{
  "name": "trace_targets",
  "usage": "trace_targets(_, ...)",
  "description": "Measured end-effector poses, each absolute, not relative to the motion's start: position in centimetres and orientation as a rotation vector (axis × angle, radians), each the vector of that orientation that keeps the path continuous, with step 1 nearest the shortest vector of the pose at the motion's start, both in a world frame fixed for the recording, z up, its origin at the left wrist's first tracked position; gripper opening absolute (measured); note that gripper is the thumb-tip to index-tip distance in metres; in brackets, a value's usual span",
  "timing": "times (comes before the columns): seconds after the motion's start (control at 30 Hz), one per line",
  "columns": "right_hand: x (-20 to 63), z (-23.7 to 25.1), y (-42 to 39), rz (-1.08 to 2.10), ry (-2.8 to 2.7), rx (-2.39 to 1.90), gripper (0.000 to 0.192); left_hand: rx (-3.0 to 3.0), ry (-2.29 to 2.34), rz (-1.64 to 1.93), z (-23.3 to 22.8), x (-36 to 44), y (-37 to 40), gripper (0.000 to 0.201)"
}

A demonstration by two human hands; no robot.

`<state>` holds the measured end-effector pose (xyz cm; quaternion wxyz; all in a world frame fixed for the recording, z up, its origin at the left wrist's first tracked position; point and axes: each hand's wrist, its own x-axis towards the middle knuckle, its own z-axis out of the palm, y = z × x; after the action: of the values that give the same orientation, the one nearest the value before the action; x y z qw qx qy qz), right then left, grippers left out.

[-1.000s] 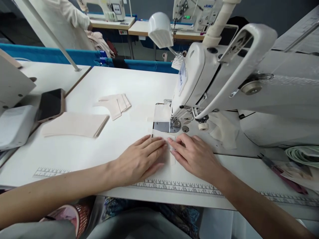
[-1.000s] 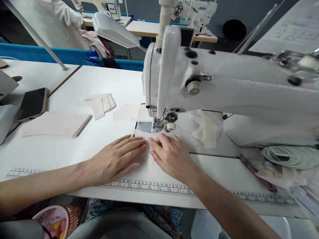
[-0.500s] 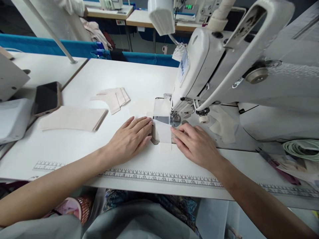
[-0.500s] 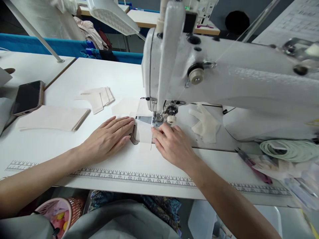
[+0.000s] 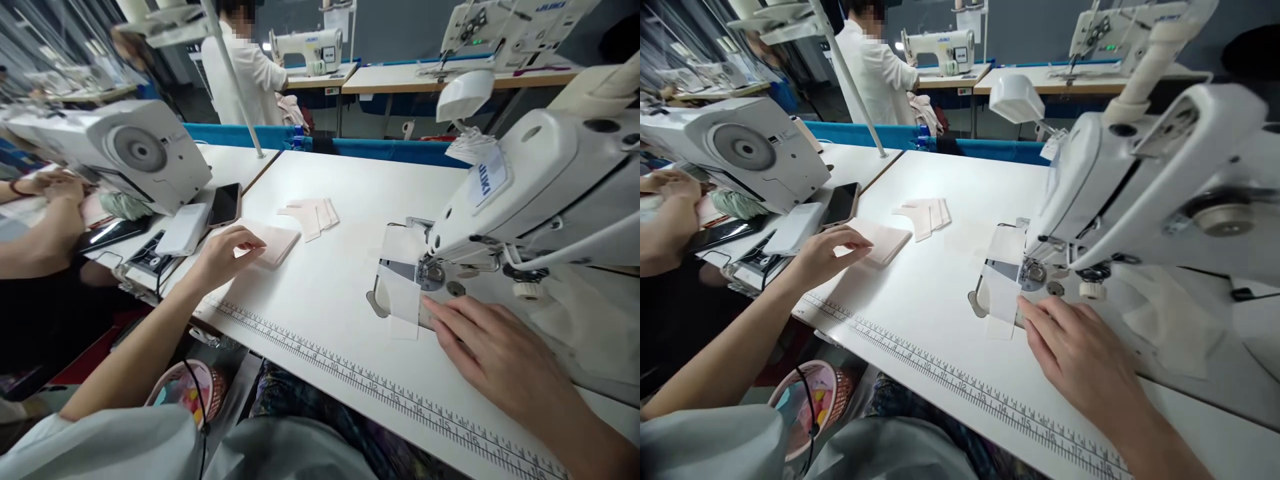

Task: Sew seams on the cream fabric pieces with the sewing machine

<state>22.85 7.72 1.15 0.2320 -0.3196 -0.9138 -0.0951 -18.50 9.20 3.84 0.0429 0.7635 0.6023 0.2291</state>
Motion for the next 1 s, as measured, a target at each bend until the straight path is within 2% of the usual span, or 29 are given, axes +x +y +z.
trace_targets(0.2,22.6,0.5,7.7,-0.224,-2.543,-0.916,0.034,2.583,1.722,0.515,3.2,-18.6,10.5,0.028)
trace_targets(0.37,22.5,0.3,7.9,-0.24,-2.585,-0.865,0.032,2.569,1.758,0.497,3.6,-18.5,10.7,0.023)
trace_targets(0.57,22.8,0.5,7.6,-0.231,-2.593,-0.884,0.03,2.246,1.759,0.588,4.7,-16.5,10.0,0.017)
trace_targets(0.67,22.8,0.7,7.4,-0.225,-2.609,-0.889,0.029,2.148,1.618,0.668,4.3,-13.0,8.1,0.018)
trace_targets(0.77,22.9,0.9,7.4,-0.218,-2.621,-0.906,0.029,2.329,1.321,0.786,3.1,-9.8,5.6,0.02)
trace_targets(0.83,23.0,1.1,7.4,-0.218,-2.62,-0.916,0.029,2.521,1.159,0.694,2.2,-8.5,3.9,0.028)
trace_targets(0.93,23.1,1.4,7.3,-0.227,-2.615,-0.881,0.029,2.746,1.118,0.447,1.2,-8.2,1.7,0.058)
trace_targets(1.0,23.0,1.6,7.0,-0.213,-2.602,-0.853,0.03,2.822,1.156,0.325,0.9,-8.4,0.5,0.07)
